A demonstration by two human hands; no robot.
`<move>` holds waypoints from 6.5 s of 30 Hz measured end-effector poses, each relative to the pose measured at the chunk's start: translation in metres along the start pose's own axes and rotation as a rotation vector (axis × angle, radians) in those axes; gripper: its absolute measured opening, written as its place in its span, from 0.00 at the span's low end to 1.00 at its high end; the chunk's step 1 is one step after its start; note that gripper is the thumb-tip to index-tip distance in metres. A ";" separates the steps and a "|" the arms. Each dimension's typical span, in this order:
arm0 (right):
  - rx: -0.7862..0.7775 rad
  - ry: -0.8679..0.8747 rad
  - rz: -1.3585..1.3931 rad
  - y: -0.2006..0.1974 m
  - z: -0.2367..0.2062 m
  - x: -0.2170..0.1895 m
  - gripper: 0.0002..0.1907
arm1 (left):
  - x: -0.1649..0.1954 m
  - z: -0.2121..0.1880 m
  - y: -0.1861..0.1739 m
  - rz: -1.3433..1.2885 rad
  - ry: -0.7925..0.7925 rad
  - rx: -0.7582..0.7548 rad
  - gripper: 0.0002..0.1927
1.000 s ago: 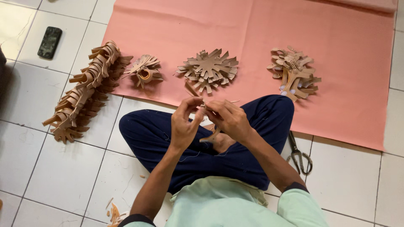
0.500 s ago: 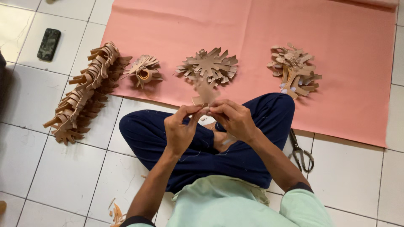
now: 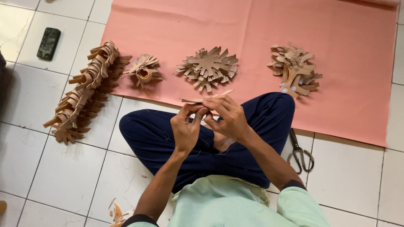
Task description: The person sits on a tiled floor and assembles small, light-brown, leaf-shaped craft pieces into larger circular clusters. They pick up individual pieces, interlock them by hand, and place the growing clusters on a pink mat. A pair of scissors is visible nearby but not used.
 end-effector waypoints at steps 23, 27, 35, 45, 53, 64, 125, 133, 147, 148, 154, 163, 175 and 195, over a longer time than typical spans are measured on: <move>-0.049 -0.036 -0.095 0.003 -0.009 0.003 0.19 | 0.014 -0.005 0.003 0.399 0.193 0.073 0.08; -0.018 0.001 -0.045 0.001 -0.015 0.015 0.16 | 0.000 0.001 0.003 0.093 0.114 0.038 0.10; -0.085 0.462 0.414 0.032 -0.038 0.060 0.13 | 0.018 0.013 0.008 0.354 0.220 0.017 0.15; 0.204 0.915 1.077 0.075 -0.078 0.124 0.10 | 0.026 -0.008 0.025 0.535 0.314 -0.098 0.14; 0.372 1.010 1.423 0.112 -0.096 0.143 0.06 | 0.025 -0.046 0.064 0.908 0.614 -0.328 0.20; 0.269 0.933 1.638 0.122 -0.091 0.132 0.16 | -0.076 -0.017 -0.006 -0.028 -0.240 -0.073 0.16; -0.283 0.907 0.629 0.225 -0.022 0.174 0.20 | -0.105 0.161 -0.286 1.080 -0.014 0.365 0.18; -0.130 0.864 0.587 0.150 -0.052 0.201 0.16 | -0.148 0.174 -0.091 0.954 0.133 -0.057 0.13; 0.227 0.763 -0.560 -0.152 -0.084 0.411 0.20 | -0.205 0.250 0.134 1.044 0.112 -0.369 0.16; 0.190 0.762 -0.636 -0.155 -0.085 0.415 0.19 | -0.202 0.247 0.136 1.022 0.121 -0.359 0.18; 0.006 0.728 -0.708 -0.162 -0.086 0.417 0.15 | -0.197 0.219 0.148 0.895 0.059 -0.296 0.10; -0.050 0.275 -0.393 -0.053 -0.013 0.262 0.20 | -0.145 0.179 0.141 -0.186 -0.118 -0.280 0.16; -0.082 0.340 0.388 0.113 -0.004 0.133 0.15 | -0.148 0.054 -0.041 -0.163 -0.363 0.150 0.13; 0.019 0.639 0.858 0.090 -0.042 0.179 0.10 | -0.050 0.103 0.014 0.181 0.023 -0.266 0.11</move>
Point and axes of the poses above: each hand's wrist, its own z-axis towards the middle knuckle, its own y-axis out of the palm, x = y × z, the point moved 10 cm from there along z, towards the middle knuckle, and after that the axes turned 7 degrees about -x, right-handed, at the moved point
